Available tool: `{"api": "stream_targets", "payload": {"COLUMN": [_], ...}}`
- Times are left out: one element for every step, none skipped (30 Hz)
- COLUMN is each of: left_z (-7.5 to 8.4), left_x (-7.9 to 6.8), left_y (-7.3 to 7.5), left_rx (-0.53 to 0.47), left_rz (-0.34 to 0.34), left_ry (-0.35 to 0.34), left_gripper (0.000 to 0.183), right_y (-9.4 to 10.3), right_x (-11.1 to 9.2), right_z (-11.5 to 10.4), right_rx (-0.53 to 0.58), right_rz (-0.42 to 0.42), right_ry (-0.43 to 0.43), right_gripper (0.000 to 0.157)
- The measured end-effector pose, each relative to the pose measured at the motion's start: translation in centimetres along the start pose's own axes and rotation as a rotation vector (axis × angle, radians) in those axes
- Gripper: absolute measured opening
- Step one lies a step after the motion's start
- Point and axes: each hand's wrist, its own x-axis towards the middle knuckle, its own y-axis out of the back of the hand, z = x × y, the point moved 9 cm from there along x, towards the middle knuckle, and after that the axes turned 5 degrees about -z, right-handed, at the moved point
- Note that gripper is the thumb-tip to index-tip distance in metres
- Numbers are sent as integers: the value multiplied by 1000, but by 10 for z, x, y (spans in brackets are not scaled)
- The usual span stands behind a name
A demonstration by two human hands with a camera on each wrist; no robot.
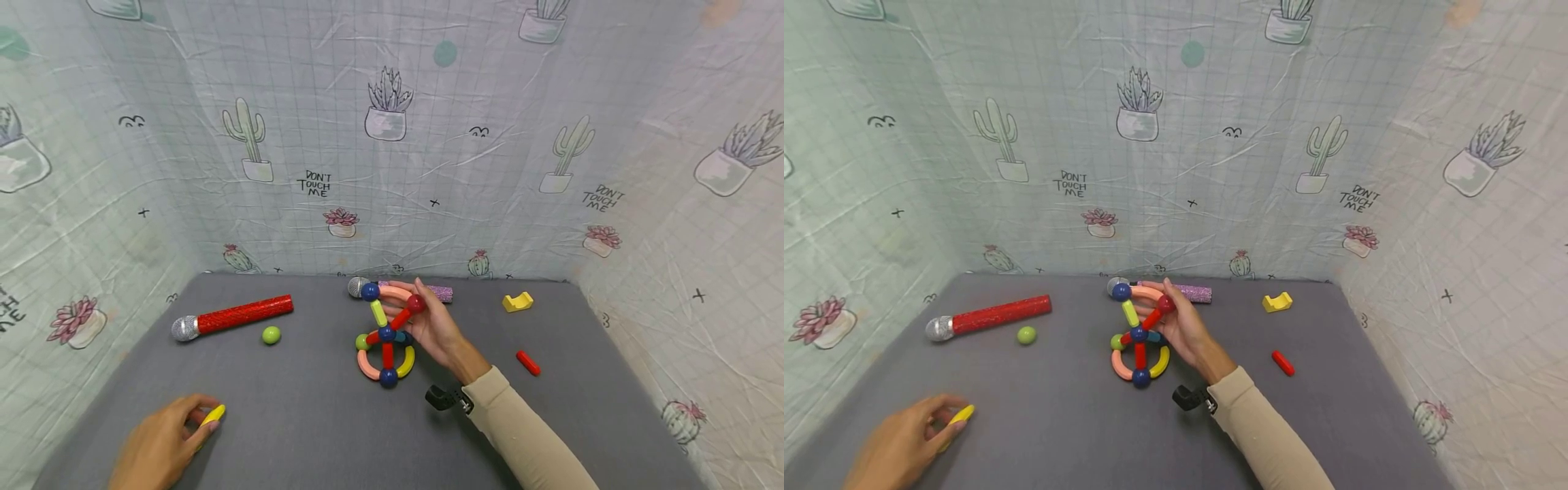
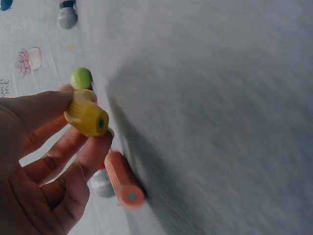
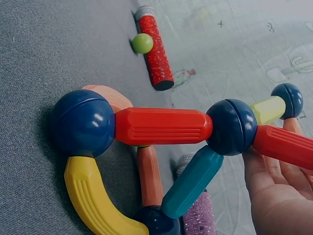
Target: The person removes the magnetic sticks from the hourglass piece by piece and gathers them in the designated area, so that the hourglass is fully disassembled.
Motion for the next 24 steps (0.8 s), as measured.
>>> {"api": "stream_targets", "payload": {"left_z": [-4,-7,-10,-13,-15,-16,-17,-18,-19,-19,-18,-17,-14,-11,-5,2,10,19,29,39,50,61,73,84], "left_x": [0,0,-1,-1,-1,-1,-1,-1,-1,0,0,1,1,1,1,1,1,0,0,0,0,1,2,3], "left_y": [-1,-3,-5,-6,-7,-7,-8,-8,-8,-9,-9,-8,-6,-4,0,3,8,13,18,22,26,30,34,37], "left_rx": [18,32,48,60,70,77,82,88,94,100,106,113,118,119,117,115,111,106,99,93,88,85,75,64], "left_rz": [-17,-38,-53,-63,-71,-75,-78,-84,-88,-93,-98,-96,-85,-68,-39,-3,34,77,122,156,192,225,255,286], "left_ry": [17,36,49,58,65,68,65,64,64,62,56,49,40,25,1,-29,-54,-85,-121,-157,-191,-222,-254,-293], "left_gripper": [33,35,38,39,41,41,42,42,43,44,45,47,48,48,47,46,44,41,39,37,35,35,34,34], "right_y": [0,0,0,0,1,1,1,2,3,4,4,5,6,7,8,9,10,11,12,12,12,13,13,12], "right_x": [0,0,0,0,0,0,0,1,1,1,2,2,2,3,3,4,4,4,5,5,5,5,5,5], "right_z": [0,0,0,0,1,0,0,0,-1,-1,-2,-3,-3,-4,-5,-6,-7,-8,-9,-11,-12,-14,-15,-16], "right_rx": [-1,-1,-3,-6,-10,-15,-24,-35,-49,-67,-86,-106,-126,-149,-172,-195,-214,-238,-261,-291,-319,-349,-381,-416], "right_rz": [1,1,3,4,9,15,23,32,47,58,71,84,97,113,130,146,164,182,197,210,221,229,236,243], "right_ry": [-2,-4,-8,-10,-13,-16,-17,-16,-17,-18,-20,-21,-23,-25,-27,-27,-26,-25,-26,-28,-29,-32,-36,-38], "right_gripper": [65,64,64,64,65,65,65,65,65,64,64,62,60,58,54,51,47,44,42,40,38,36,36,35]}}
